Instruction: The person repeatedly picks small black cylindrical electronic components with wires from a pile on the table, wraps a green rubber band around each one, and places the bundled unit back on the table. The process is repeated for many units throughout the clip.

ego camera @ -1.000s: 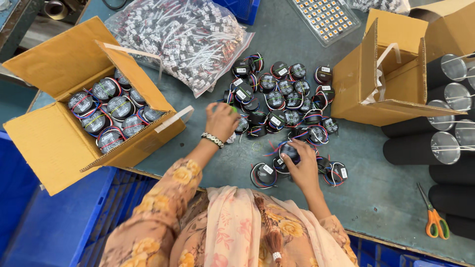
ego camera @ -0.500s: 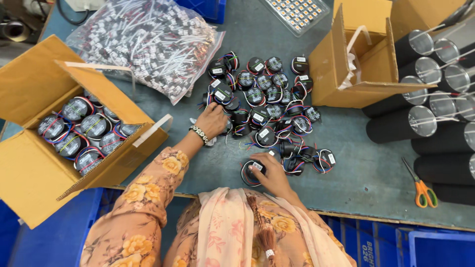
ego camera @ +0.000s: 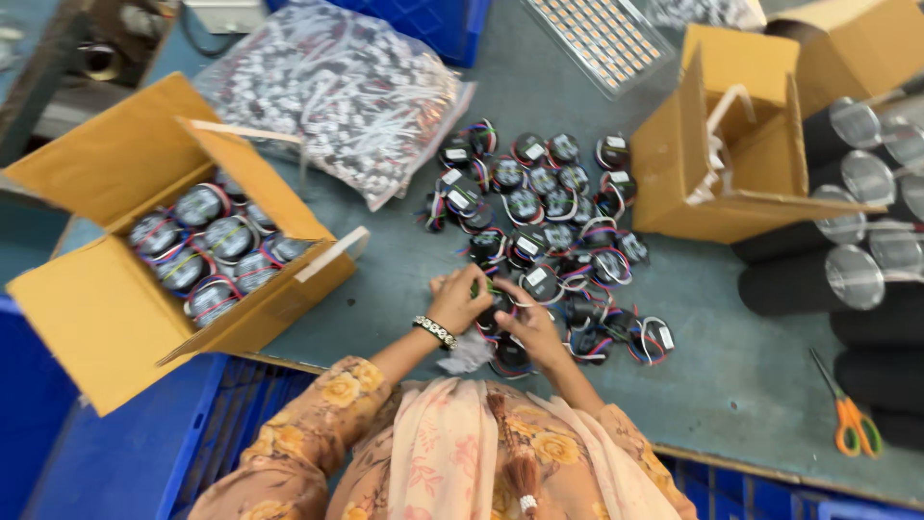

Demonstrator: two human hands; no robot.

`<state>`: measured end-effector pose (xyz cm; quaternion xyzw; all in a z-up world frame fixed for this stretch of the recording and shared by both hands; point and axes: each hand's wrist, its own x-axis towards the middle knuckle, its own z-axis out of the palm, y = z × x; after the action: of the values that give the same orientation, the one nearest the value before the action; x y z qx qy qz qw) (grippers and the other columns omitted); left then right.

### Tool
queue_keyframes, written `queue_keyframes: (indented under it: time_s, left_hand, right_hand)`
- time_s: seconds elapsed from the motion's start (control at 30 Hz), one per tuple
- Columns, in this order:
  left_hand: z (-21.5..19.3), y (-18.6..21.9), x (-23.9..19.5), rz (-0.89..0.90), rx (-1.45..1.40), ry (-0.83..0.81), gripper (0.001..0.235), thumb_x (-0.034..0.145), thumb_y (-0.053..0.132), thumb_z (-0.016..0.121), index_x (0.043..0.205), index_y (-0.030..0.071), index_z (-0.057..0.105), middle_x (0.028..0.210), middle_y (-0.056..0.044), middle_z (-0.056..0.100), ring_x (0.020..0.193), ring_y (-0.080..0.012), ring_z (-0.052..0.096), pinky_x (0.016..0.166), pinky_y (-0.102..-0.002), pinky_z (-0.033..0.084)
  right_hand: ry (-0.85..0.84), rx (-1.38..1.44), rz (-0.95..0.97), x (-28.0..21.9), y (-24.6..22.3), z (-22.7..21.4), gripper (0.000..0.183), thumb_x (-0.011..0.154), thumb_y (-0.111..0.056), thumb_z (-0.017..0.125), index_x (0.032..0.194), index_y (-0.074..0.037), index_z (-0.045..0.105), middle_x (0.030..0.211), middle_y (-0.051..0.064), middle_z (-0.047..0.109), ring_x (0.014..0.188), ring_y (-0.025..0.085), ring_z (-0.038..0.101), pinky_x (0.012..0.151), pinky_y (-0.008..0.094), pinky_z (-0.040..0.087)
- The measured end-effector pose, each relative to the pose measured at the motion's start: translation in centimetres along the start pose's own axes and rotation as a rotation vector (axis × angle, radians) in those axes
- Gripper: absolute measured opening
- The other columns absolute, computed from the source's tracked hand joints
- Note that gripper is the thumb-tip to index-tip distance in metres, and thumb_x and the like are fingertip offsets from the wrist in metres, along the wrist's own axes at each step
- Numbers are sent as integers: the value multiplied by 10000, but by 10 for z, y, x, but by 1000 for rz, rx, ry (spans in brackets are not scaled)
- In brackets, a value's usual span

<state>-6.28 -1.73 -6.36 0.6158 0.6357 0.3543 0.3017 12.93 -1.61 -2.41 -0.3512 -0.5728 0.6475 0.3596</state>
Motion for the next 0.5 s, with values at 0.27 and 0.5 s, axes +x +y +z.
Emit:
queue_keyframes:
  time_s: [0.27, 0.5]
  left_hand:
    - [25, -2, -34, -249, -348, -101, 219, 926, 395, 618, 995, 187, 631, 757, 11, 676, 709, -129, 680, 752, -379, 532]
    - [25, 3, -54, -331, -433, -163, 232, 938, 341, 683, 1047, 140, 647, 744, -8, 682, 658, -103, 627, 654, -290, 464]
  right_hand:
    - [172, -700, -209, 1, 3, -8, 461, 686, -276, 878, 1014, -40, 657, 1090, 118, 685, 943, 219, 652, 822, 338, 521]
    - [171, -966, 319, -2, 16, -24, 377, 891, -377, 816, 960, -30, 687, 902, 153, 731, 798, 239, 694, 790, 365, 567]
